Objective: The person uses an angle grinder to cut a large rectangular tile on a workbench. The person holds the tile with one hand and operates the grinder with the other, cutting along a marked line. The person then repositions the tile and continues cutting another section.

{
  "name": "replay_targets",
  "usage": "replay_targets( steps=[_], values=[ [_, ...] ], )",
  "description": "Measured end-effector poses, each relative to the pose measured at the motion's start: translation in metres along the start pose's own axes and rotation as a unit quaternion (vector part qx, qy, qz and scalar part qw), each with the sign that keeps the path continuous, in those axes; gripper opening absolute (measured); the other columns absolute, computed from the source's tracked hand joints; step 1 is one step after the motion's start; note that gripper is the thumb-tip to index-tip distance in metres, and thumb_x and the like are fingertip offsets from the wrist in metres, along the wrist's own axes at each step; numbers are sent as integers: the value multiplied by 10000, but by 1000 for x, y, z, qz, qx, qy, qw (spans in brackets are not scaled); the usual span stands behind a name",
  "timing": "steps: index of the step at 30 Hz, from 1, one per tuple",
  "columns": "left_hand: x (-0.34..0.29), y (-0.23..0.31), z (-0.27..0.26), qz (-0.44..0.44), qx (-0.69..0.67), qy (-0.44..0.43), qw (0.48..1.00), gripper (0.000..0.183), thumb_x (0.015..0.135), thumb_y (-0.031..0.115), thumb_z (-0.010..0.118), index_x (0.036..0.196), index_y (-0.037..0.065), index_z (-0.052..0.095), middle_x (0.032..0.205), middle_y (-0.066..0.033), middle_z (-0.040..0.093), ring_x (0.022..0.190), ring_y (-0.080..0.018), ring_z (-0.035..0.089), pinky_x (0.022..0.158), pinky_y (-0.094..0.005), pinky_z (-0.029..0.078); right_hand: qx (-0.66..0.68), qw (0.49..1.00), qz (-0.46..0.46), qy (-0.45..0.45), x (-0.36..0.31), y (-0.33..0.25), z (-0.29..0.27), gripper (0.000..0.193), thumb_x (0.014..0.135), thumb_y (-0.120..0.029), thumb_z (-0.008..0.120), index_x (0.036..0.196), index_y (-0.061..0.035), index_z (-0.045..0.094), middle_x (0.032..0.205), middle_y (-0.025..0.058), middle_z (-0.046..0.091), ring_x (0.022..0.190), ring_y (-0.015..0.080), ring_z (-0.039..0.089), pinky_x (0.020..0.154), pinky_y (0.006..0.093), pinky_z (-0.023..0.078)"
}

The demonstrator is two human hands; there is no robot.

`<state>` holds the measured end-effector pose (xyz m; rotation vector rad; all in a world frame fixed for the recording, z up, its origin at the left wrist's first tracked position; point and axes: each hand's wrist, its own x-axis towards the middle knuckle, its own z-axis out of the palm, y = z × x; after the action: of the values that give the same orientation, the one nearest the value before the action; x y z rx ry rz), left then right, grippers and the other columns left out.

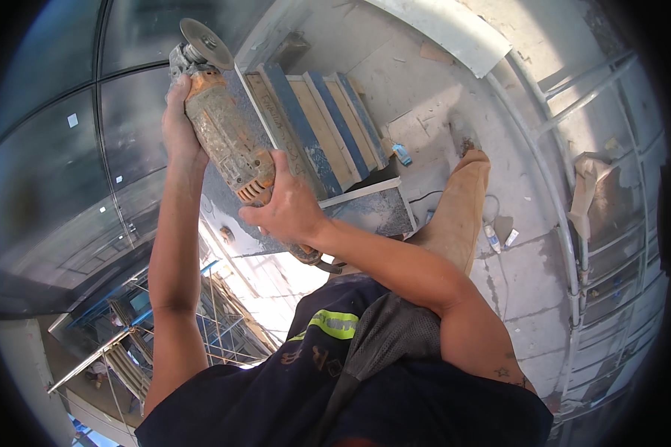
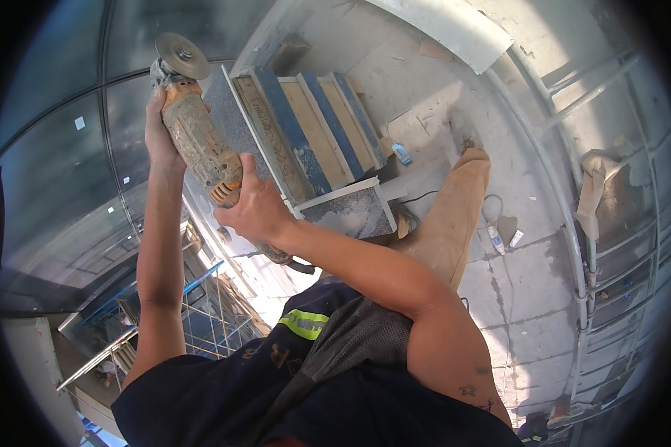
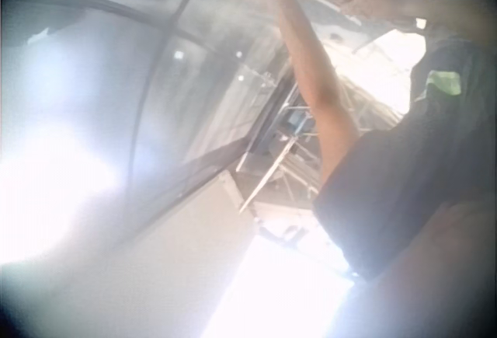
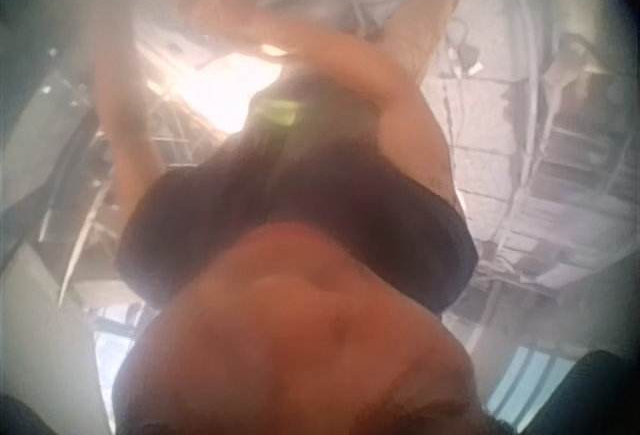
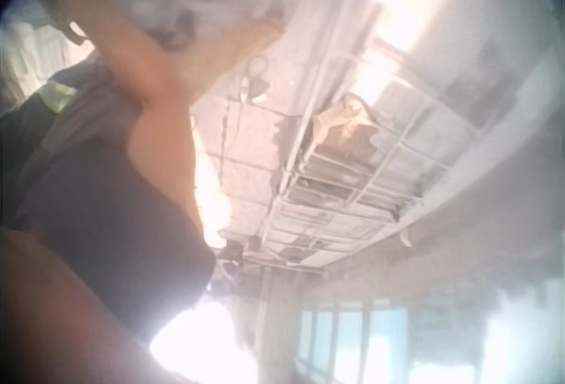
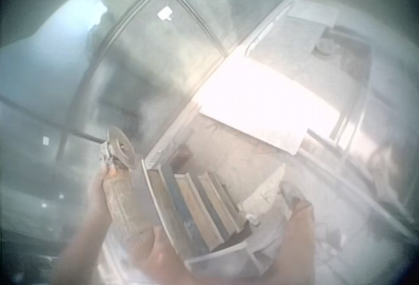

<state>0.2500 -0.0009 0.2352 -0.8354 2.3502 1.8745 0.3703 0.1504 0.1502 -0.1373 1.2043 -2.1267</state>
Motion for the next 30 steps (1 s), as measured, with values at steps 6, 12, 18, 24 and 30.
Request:
replay_targets(
  steps=[6,12,18,24,30],
  values=[
    [-4,-2,54,12,-55,-65,996,588,1034,507,487,1268,-22,595,1037,-181,692,854,-295,746,703,-422,649,267,959,39,-88,-30,-33,-67,818,856,-50,775,1477,10,246,894,128,675,646,186,689,587,322,583],
    [18,-32,148,-122,-169,-172,963,550,1005,537,581,1266,54,612,1058,-119,680,909,-242,686,815,-419,583,160,981,68,84,-59,-53,-134,690,844,2,758,1387,20,332,907,133,672,599,180,668,505,337,565],
    [-37,-102,82,-29,134,-162,977,555,1107,442,465,1381,-25,586,1171,-179,692,1157,-283,678,994,-423,549,144,962,102,207,-79,-42,-191,576,842,-8,754,1306,9,414,843,114,666,587,170,659,487,319,555],
    [-130,-173,11,92,449,-270,847,445,1077,392,536,1305,22,631,1153,-184,693,1124,-354,668,970,-448,525,123,930,141,316,-82,-11,-284,328,900,-26,717,1150,8,507,823,118,667,575,178,651,476,311,554],
    [-129,-213,16,104,489,-258,826,358,1034,394,589,991,42,637,915,-174,668,922,-396,649,800,-501,515,199,885,170,386,-119,28,-383,172,942,-65,699,1053,-9,580,824,117,668,609,186,652,500,314,559]
  ],
)
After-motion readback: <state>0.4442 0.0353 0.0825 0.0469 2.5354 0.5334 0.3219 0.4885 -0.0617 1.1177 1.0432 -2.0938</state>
